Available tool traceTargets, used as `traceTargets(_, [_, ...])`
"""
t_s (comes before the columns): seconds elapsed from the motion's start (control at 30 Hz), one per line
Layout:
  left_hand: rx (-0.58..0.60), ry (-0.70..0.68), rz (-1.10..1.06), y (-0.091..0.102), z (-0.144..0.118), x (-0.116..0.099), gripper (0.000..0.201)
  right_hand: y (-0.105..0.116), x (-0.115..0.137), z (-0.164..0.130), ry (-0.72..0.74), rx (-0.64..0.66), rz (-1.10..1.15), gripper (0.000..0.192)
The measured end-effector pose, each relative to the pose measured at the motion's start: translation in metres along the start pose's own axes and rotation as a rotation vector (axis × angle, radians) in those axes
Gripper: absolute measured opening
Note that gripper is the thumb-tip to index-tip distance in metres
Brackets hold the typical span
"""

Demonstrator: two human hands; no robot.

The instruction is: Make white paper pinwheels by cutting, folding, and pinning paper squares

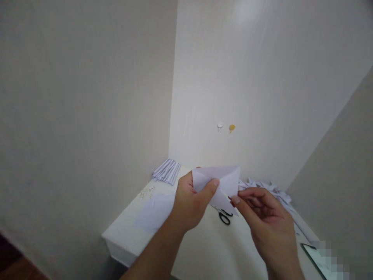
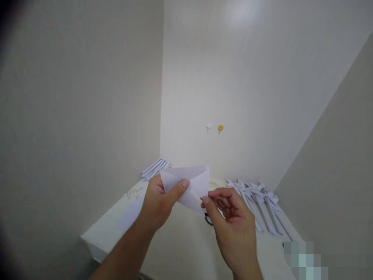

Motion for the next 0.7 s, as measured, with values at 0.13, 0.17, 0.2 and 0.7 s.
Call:
traceTargets(0.13, [-0.062,0.081,-0.052,0.023,-0.035,0.003,0.027,-0.012,-0.004,-0.034,-0.038,0.004,0.020,0.028])
traceTargets(0.17, [-0.079,0.087,-0.060,0.029,-0.043,0.003,0.028,-0.016,-0.005,-0.041,-0.044,0.010,0.020,0.030])
traceTargets(0.2, [-0.087,0.089,-0.060,0.034,-0.049,0.002,0.028,-0.019,-0.007,-0.048,-0.059,0.020,0.018,0.032])
traceTargets(0.7, [-0.120,0.110,-0.075,0.072,-0.090,-0.020,0.033,-0.058,0.027,-0.094,-0.093,0.179,-0.013,0.032])
Point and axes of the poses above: each hand's wrist, its own z-axis towards the middle knuckle, its own y-axis out of the back of the hand, x = y × z, the point moved 9 cm from there along z, towards the middle knuckle, and after that the axes turned 2 degrees about x, right-handed, at the moved point
